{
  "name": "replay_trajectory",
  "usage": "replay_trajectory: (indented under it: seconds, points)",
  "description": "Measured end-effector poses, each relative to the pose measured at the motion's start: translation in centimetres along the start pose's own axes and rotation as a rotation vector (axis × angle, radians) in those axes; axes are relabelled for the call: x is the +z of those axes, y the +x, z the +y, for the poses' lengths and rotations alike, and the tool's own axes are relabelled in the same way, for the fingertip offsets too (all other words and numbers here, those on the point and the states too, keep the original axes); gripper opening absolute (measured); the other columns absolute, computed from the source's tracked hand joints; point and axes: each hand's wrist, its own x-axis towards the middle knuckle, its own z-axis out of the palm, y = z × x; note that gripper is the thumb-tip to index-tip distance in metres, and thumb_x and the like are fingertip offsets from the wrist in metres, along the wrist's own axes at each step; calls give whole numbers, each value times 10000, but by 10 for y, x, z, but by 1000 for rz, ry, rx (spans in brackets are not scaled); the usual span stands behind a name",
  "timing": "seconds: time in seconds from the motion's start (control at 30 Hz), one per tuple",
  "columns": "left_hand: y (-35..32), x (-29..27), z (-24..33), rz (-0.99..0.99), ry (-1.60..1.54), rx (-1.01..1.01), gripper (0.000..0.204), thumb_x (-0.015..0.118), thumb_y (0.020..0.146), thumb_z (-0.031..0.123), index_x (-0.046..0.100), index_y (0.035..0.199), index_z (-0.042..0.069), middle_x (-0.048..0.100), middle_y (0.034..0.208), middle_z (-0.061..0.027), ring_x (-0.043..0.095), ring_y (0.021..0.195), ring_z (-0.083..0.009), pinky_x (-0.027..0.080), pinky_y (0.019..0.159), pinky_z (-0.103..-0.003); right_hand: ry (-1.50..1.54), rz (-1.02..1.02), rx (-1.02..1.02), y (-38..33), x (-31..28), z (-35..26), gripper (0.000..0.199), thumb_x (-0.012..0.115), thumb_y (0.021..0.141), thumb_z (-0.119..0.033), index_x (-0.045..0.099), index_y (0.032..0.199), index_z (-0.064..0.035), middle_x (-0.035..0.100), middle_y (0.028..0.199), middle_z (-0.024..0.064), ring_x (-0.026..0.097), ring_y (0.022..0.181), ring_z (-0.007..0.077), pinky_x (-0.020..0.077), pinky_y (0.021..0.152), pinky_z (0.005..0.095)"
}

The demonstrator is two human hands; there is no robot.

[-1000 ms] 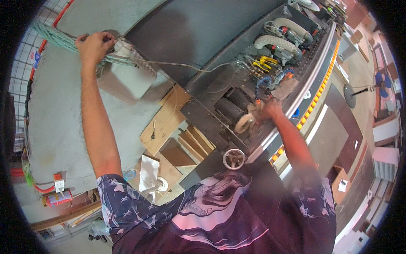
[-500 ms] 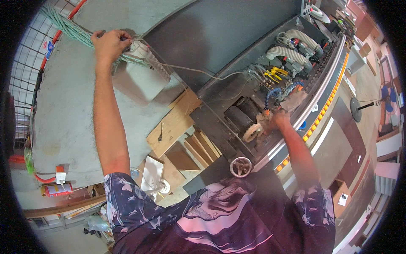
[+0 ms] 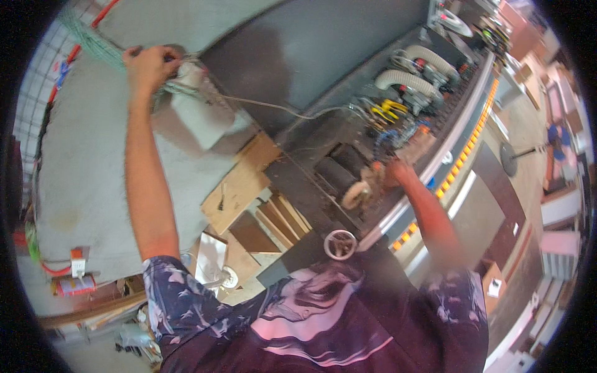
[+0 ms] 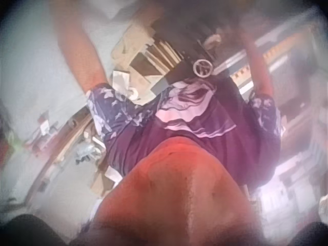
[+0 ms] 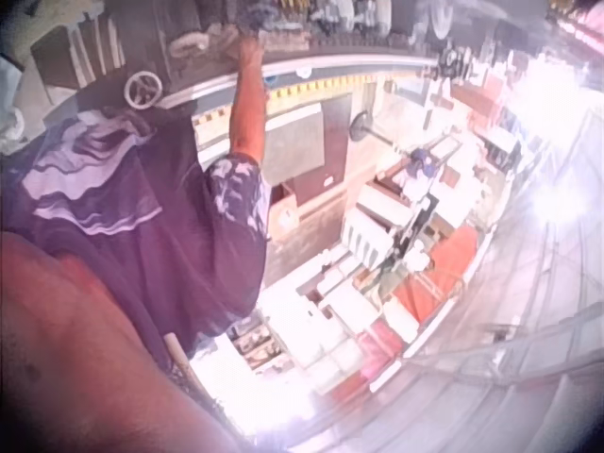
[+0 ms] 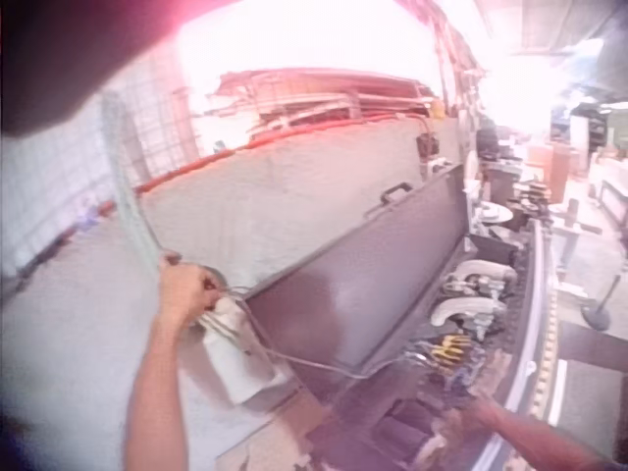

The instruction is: The person assembles a mechanical device on a workbench. They connect a clear tube to a white container, secure it with a red cap, and then use pliers to tighten fittings on a blue braided hose attached to the machine.

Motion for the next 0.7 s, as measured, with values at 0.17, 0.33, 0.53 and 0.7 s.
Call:
replay_trajectory:
  seconds: [0.17, 0.33, 0.53, 0.7]
  points:
    - [-5, 1, -12, -72, 51, -24, 178, 720, 928, 392, 821, 997, 264, 797, 908, -1, 730, 925, -206, 284, 1145, -500, 129, -10, -155, 23, 7, 30, 500, 800, 754, -409, 794, 1016, 17, 774, 997, 245, 758, 932, 375, 579, 817, 496]
    - [-8, 1, -14, -93, 65, -31, 187, 715, 941, 367, 818, 1017, 230, 797, 902, -6, 728, 915, -209, 292, 1147, -507, 223, 247, -124, -6, -40, 48, 317, 736, 782, -283, 782, 886, 13, 732, 852, 263, 729, 806, 397, 546, 730, 489]
    - [-6, 0, -6, -72, 50, -21, 192, 719, 949, 366, 817, 1001, 210, 786, 842, -26, 723, 861, -220, 299, 1153, -502, 190, 266, -145, -16, -40, 56, 273, 713, 829, -260, 782, 868, 1, 731, 826, 236, 723, 790, 387, 534, 712, 487]
    - [-10, -2, -8, -73, 55, -42, 186, 729, 946, 363, 819, 995, 207, 785, 829, -33, 724, 850, -220, 299, 1153, -494, 212, 188, -39, -33, -37, 24, 305, 705, 884, -340, 804, 1051, -105, 767, 1011, 193, 736, 987, 362, 520, 901, 572]
